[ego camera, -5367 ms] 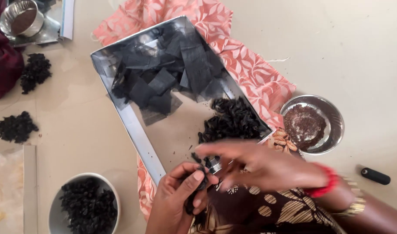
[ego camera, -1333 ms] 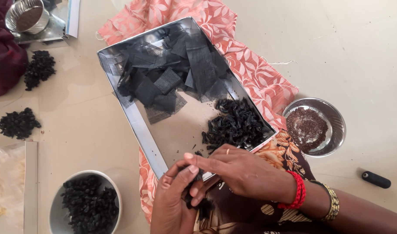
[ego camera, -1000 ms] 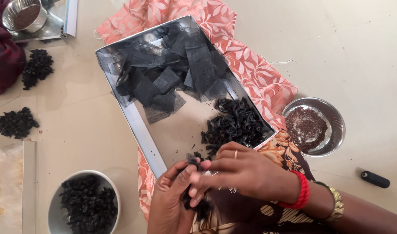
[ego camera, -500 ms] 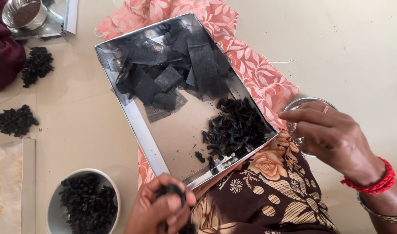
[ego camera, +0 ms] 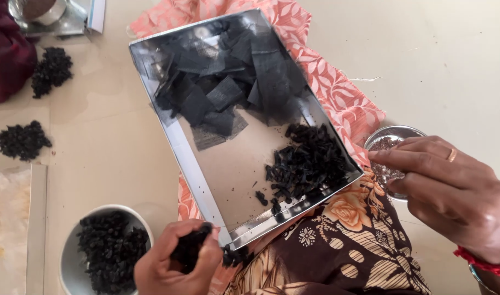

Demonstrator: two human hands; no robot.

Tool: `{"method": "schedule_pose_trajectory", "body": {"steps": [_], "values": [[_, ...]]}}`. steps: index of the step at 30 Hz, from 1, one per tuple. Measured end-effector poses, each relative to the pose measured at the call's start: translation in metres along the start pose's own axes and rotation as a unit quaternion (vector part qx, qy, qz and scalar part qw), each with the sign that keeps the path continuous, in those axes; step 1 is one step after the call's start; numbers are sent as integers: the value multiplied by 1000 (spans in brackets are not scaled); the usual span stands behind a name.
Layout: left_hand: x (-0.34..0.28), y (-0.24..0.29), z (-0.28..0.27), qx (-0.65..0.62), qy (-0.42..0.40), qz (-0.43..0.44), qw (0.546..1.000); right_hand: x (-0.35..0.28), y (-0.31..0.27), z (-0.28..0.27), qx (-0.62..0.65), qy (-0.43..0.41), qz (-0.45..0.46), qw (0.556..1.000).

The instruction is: The person manually assembles small black fiber components by hand, taking pieces from a metal tray and placing them into a white bowl.

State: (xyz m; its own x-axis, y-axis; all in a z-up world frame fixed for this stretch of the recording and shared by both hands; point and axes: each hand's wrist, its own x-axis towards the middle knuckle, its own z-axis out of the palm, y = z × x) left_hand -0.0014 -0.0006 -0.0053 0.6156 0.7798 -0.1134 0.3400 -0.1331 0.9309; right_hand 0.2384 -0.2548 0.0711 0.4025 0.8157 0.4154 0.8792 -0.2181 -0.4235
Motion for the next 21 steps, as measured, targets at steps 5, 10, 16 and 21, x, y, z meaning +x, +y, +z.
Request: {"method": "schedule_pose_trajectory", "body": {"steps": [5, 10, 16, 21], "values": [[7, -10, -30, -104, 32, -48, 993, -1, 9, 12, 4, -33, -5, 999], [21, -27, -78, -329, -48, -45, 942, -57, 113, 45, 27, -42, 7, 999], [35, -21, -76, -353, -125, -56, 925, -97, 160, 34, 108, -60, -42, 991], [33, -48, -72, -406, -207, -13, 890, -51, 93, 21, -19, -54, 21, 998]]}}
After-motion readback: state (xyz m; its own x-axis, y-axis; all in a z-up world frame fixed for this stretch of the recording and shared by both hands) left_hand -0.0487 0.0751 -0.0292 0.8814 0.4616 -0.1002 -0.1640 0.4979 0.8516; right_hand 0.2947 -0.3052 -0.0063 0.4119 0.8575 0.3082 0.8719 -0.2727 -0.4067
